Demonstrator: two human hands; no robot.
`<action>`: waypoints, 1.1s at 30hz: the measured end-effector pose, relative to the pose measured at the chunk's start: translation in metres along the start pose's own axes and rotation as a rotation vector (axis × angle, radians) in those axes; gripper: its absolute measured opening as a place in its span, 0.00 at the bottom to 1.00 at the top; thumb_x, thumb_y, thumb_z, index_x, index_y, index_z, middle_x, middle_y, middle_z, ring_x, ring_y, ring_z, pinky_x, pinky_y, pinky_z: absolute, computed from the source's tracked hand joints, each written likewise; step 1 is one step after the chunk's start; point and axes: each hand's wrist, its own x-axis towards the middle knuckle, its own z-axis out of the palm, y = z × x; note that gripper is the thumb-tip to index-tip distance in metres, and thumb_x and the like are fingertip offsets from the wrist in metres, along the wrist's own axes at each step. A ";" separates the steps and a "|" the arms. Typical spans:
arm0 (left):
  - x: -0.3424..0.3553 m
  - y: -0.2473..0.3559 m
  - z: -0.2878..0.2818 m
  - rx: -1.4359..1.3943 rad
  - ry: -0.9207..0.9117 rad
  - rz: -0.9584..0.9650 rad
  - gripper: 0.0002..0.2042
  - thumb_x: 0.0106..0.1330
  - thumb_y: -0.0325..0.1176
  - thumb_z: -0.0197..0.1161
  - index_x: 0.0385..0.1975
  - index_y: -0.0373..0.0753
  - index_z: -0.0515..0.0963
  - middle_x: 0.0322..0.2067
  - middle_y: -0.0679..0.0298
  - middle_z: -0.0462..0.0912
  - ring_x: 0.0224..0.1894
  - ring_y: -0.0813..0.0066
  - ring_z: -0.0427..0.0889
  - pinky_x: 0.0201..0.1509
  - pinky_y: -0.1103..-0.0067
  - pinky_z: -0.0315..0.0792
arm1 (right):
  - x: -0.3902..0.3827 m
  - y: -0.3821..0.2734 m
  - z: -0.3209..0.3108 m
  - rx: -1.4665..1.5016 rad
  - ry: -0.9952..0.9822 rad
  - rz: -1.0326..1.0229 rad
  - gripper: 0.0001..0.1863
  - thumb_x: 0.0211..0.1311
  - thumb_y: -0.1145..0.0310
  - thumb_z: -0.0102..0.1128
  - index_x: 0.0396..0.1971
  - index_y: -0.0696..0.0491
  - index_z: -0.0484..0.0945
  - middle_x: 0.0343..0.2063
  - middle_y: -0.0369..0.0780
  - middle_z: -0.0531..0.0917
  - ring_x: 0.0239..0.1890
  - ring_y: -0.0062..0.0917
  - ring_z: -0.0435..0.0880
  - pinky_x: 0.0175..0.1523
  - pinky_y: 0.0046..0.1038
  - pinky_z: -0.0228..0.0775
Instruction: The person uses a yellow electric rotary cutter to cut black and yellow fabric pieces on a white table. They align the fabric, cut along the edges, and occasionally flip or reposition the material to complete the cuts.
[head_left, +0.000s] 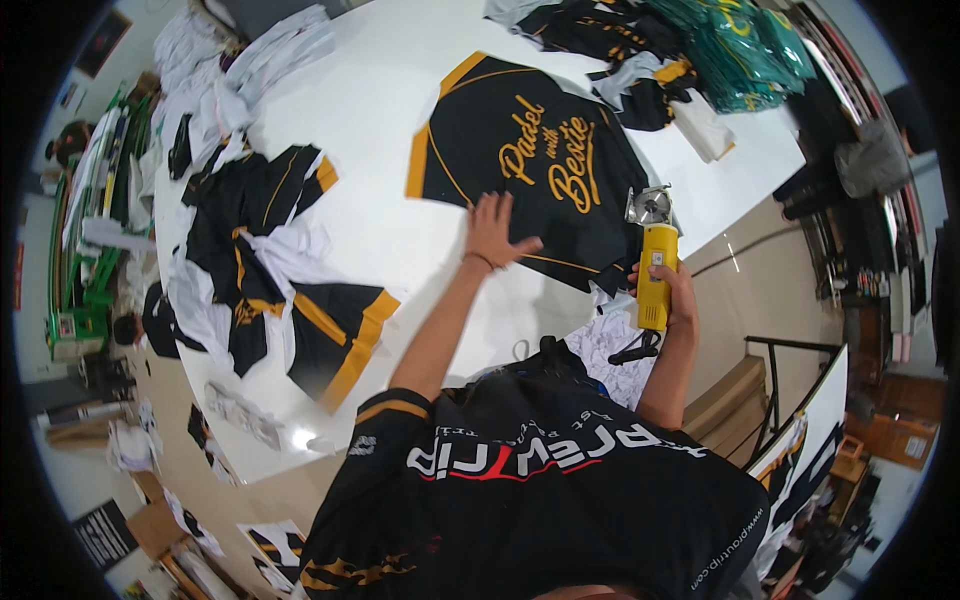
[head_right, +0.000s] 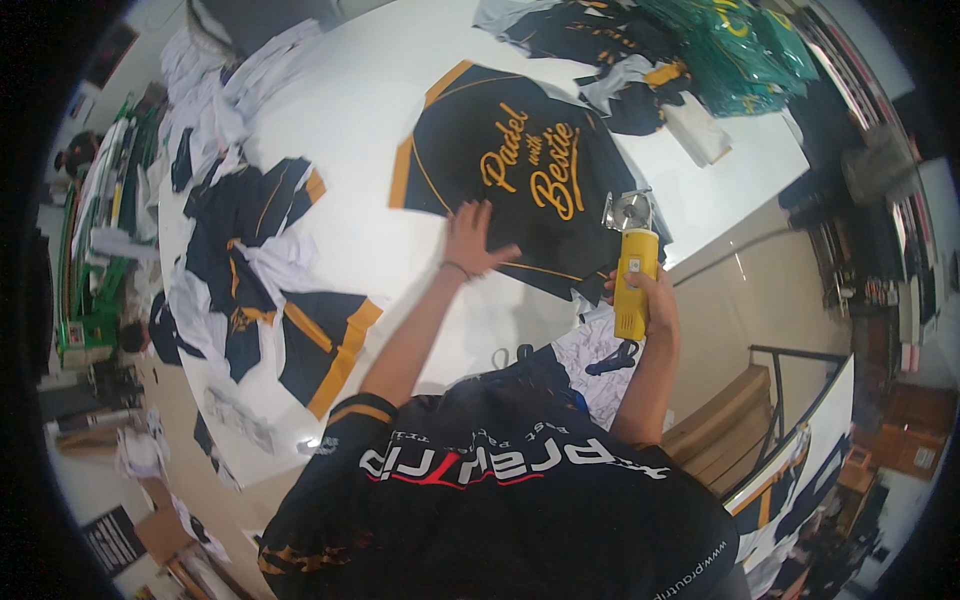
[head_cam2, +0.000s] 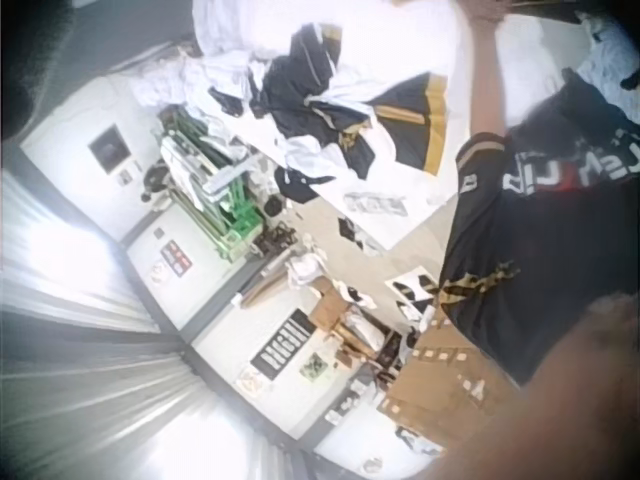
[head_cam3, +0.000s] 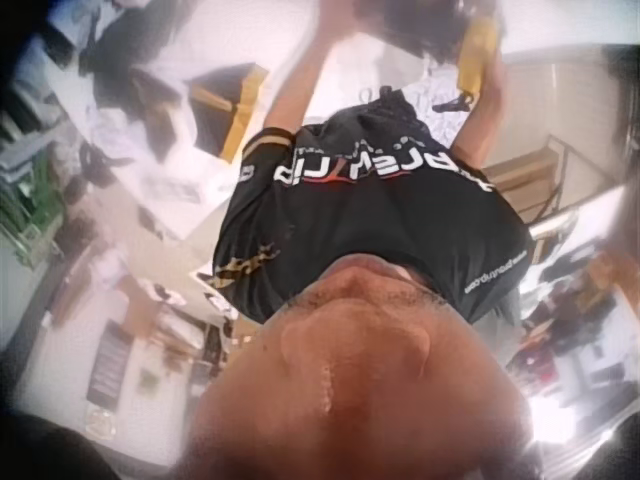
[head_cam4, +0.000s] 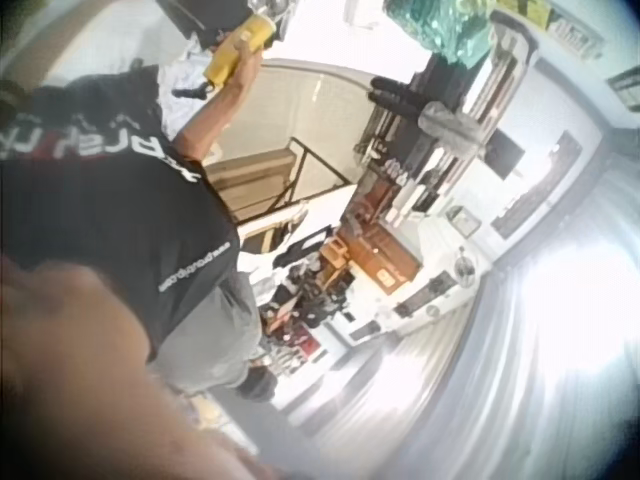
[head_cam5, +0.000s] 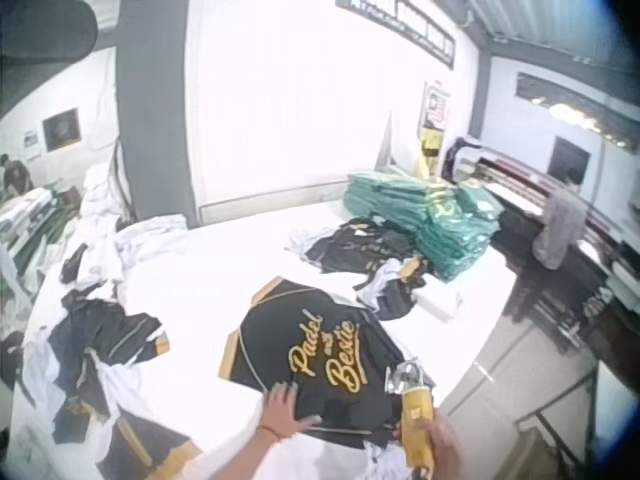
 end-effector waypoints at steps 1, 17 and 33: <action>-0.003 0.035 -0.007 -0.024 -0.185 0.009 0.55 0.57 0.70 0.67 0.75 0.31 0.59 0.66 0.42 0.71 0.71 0.41 0.66 0.75 0.54 0.58 | -0.012 -0.001 -0.007 0.005 0.055 -0.010 0.30 0.55 0.69 0.67 0.56 0.63 0.69 0.40 0.51 0.84 0.38 0.38 0.89 0.38 0.40 0.87; 0.163 0.017 -0.085 -0.607 -1.115 0.005 0.13 0.63 0.34 0.63 0.42 0.37 0.87 0.35 0.68 0.86 0.37 0.79 0.80 0.40 0.79 0.76 | -0.076 0.026 -0.051 0.145 0.204 -0.048 0.32 0.54 0.73 0.67 0.60 0.56 0.66 0.42 0.47 0.81 0.39 0.37 0.88 0.39 0.40 0.87; 0.183 0.078 -0.139 -0.705 -0.477 0.366 0.20 0.73 0.29 0.67 0.64 0.42 0.80 0.52 0.62 0.88 0.54 0.75 0.85 0.64 0.75 0.77 | -0.072 0.039 -0.032 0.076 0.119 -0.054 0.31 0.55 0.74 0.69 0.60 0.57 0.70 0.40 0.40 0.80 0.34 0.25 0.86 0.37 0.30 0.84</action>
